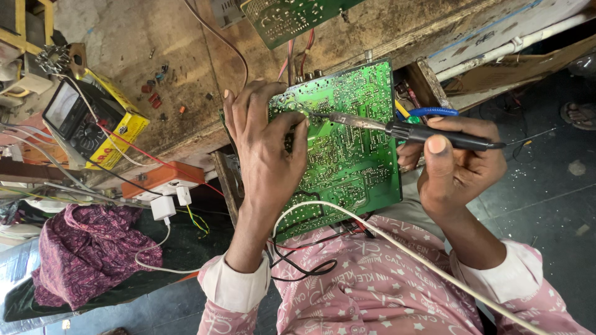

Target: The person uses a soldering iron and tweezers to work on a green circuit board. They heat solder joints and manipulate small components on the board's surface.

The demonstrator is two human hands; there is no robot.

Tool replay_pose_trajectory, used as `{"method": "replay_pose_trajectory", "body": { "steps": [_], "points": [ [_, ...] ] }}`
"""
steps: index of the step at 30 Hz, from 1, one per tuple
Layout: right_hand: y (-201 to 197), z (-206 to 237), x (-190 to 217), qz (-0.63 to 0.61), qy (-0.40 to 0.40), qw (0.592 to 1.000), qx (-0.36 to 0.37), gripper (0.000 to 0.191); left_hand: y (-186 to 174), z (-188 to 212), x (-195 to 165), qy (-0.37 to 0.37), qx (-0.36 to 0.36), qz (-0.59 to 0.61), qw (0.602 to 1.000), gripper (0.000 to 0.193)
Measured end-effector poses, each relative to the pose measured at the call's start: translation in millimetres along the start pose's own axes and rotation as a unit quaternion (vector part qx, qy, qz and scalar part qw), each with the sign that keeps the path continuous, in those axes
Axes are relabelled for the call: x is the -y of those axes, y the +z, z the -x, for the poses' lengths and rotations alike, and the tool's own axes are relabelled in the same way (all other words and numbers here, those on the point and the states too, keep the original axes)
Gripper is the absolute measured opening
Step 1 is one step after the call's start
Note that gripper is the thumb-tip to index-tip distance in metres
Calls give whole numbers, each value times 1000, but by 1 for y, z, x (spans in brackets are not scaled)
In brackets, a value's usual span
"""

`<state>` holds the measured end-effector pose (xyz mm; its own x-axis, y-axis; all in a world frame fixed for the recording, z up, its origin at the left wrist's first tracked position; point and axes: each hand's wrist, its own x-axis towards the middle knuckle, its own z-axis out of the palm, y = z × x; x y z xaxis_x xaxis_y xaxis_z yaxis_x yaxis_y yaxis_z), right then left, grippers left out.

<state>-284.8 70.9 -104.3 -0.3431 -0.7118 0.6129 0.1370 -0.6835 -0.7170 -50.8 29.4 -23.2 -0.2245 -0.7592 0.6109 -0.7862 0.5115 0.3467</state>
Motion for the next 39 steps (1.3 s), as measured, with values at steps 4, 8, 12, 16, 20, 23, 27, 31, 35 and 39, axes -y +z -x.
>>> {"method": "replay_pose_trajectory", "body": {
  "steps": [4, 8, 12, 16, 20, 23, 27, 31, 35, 39],
  "points": [
    [0, 0, 0, 7, 0, 1000, -2, 29, 1, 0, 0, -1, 2, -2, 1000, 5],
    [1, 4, 4, 18, 8, 1000, -1, 31, 2, 1, 0, -3, 3, -5, 1000, 5],
    [-1, 10, 9, 71, 3, 997, 16, 32, 2, 0, 0, -3, 6, -8, 1000, 6],
    [-2, 14, 10, 119, -28, 992, 37, 31, 1, -1, -2, 5, 0, -12, 1000, 6],
    [-4, 16, 11, 126, -22, 991, 44, 30, 0, -2, -3, 1, 10, -13, 1000, 5],
    [-4, 16, 10, 122, -20, 992, 34, 31, -2, -3, -4, 3, 11, -11, 1000, 5],
    [-6, 15, 9, 108, -23, 993, 31, 32, -3, -4, -2, 2, 13, -10, 1000, 6],
    [-9, 13, 6, 98, -33, 994, 33, 32, -4, -3, 0, 6, 12, -7, 1000, 6],
    [-9, 14, 5, 91, -23, 995, 32, 31, -5, -4, -1, 6, 15, -4, 1000, 7],
    [-9, 16, 7, 97, -3, 995, 34, 32, -7, -5, -4, 3, 12, 8, 1000, 7]
  ]
}}
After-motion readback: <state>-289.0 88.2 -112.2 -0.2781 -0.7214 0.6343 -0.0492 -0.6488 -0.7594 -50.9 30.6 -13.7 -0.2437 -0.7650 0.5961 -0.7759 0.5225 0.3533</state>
